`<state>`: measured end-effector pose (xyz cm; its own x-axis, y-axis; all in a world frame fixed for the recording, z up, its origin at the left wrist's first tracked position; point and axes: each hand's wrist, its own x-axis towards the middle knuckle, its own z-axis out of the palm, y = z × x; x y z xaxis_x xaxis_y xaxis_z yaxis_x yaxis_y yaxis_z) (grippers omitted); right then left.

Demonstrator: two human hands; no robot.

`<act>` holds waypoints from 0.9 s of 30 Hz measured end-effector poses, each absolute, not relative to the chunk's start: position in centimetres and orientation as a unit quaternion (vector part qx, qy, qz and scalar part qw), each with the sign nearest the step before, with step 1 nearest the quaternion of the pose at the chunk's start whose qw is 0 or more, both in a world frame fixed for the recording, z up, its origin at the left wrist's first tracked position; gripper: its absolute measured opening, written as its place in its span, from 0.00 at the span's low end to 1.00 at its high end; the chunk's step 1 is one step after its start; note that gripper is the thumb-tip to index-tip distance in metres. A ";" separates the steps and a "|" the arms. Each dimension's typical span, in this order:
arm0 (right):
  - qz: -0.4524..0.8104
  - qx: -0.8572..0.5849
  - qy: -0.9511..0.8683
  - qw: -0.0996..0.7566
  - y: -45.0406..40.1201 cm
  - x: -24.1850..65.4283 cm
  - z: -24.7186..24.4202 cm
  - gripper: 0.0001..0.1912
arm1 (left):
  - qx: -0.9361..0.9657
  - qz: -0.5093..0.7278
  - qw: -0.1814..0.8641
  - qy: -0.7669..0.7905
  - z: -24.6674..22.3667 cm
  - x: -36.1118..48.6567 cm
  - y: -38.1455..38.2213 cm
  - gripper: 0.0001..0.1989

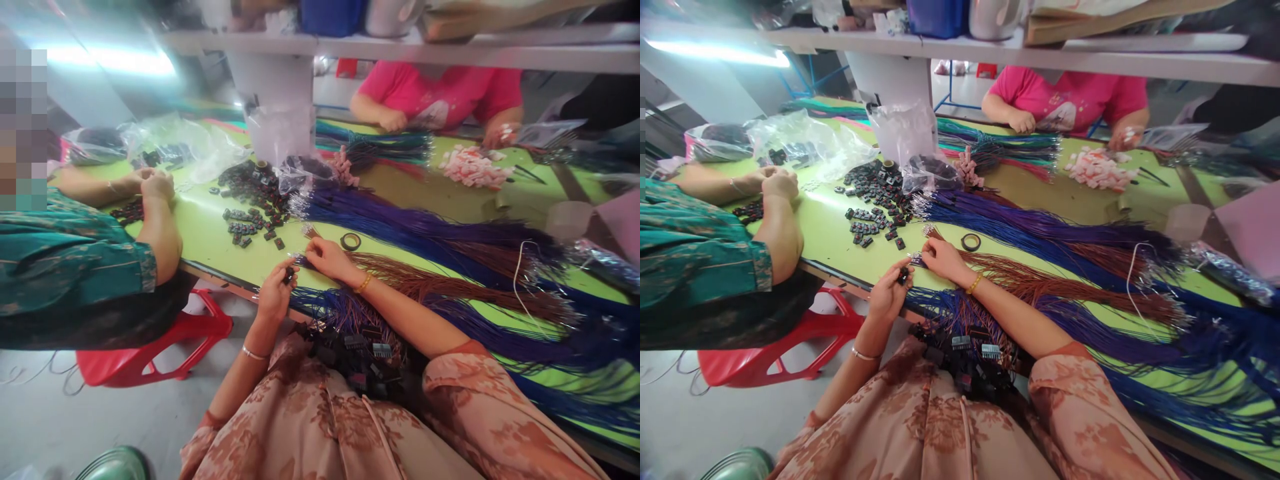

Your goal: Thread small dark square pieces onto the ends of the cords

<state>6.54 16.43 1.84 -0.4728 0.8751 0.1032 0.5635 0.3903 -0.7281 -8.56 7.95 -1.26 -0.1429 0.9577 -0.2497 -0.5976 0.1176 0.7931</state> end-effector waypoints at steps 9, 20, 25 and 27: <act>0.403 -0.392 -0.762 0.320 14.6 6.3 1.8 0.08 | 0.218 0.657 0.586 0.421 -1.0 -8.2 8.1 0.07; 0.345 -0.401 -0.801 0.280 13.3 6.3 2.7 0.05 | 0.187 0.664 0.614 0.384 -1.6 -7.6 8.6 0.09; 0.328 -0.403 -0.811 0.268 13.3 6.3 2.6 0.05 | 0.198 0.655 0.617 0.389 -1.6 -7.6 8.5 0.11; 0.323 -0.405 -0.812 0.268 13.3 6.3 2.5 0.05 | 0.203 0.656 0.612 0.392 -1.6 -7.5 8.5 0.12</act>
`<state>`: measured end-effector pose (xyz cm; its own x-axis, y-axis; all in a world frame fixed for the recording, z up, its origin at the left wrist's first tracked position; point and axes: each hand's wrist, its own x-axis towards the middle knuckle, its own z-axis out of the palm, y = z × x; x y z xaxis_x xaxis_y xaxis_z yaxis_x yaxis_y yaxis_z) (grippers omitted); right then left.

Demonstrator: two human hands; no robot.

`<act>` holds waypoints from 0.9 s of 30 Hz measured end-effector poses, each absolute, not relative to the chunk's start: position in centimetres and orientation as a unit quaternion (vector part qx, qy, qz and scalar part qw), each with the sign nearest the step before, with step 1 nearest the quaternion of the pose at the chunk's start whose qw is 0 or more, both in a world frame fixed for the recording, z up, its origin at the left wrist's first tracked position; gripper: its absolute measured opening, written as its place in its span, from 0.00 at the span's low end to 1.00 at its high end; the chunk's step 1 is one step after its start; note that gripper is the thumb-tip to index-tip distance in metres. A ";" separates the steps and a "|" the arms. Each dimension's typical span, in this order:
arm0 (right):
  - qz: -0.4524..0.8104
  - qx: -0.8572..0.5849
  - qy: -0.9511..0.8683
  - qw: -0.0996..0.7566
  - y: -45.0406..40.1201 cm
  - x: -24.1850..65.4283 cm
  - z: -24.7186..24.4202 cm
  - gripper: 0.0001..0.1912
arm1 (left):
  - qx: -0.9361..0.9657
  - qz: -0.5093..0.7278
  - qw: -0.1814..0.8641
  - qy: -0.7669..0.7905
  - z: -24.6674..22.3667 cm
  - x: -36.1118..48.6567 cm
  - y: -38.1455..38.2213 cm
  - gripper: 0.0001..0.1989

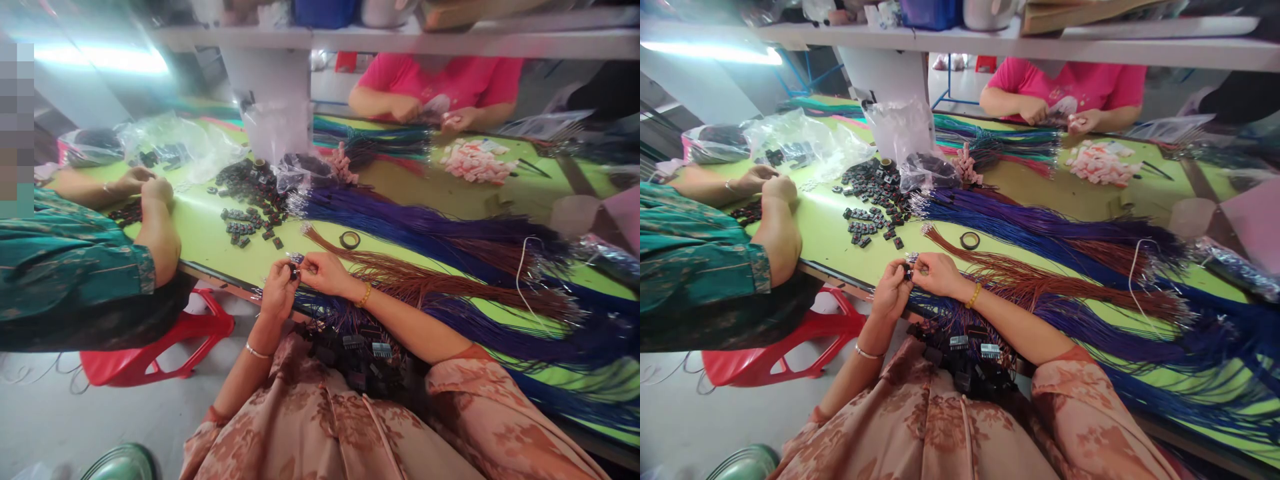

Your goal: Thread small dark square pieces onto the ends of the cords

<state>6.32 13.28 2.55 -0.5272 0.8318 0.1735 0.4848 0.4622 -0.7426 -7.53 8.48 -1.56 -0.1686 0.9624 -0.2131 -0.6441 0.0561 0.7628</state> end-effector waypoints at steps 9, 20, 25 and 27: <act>0.323 -0.394 -0.818 0.267 13.3 6.3 2.1 0.05 | 0.242 0.674 0.539 0.444 -1.6 -5.9 8.0 0.14; 0.269 -0.393 -0.851 0.221 13.1 6.4 1.9 0.06 | 0.248 0.678 0.502 0.476 -2.0 -5.6 8.5 0.14; 0.277 -0.399 -0.850 0.203 15.4 7.1 2.2 0.09 | 0.228 0.672 0.536 0.458 -2.5 -5.8 9.0 0.16; 0.238 -0.460 -0.832 0.199 17.1 7.5 2.3 0.11 | 0.221 0.671 0.551 0.444 -2.6 -6.0 9.2 0.16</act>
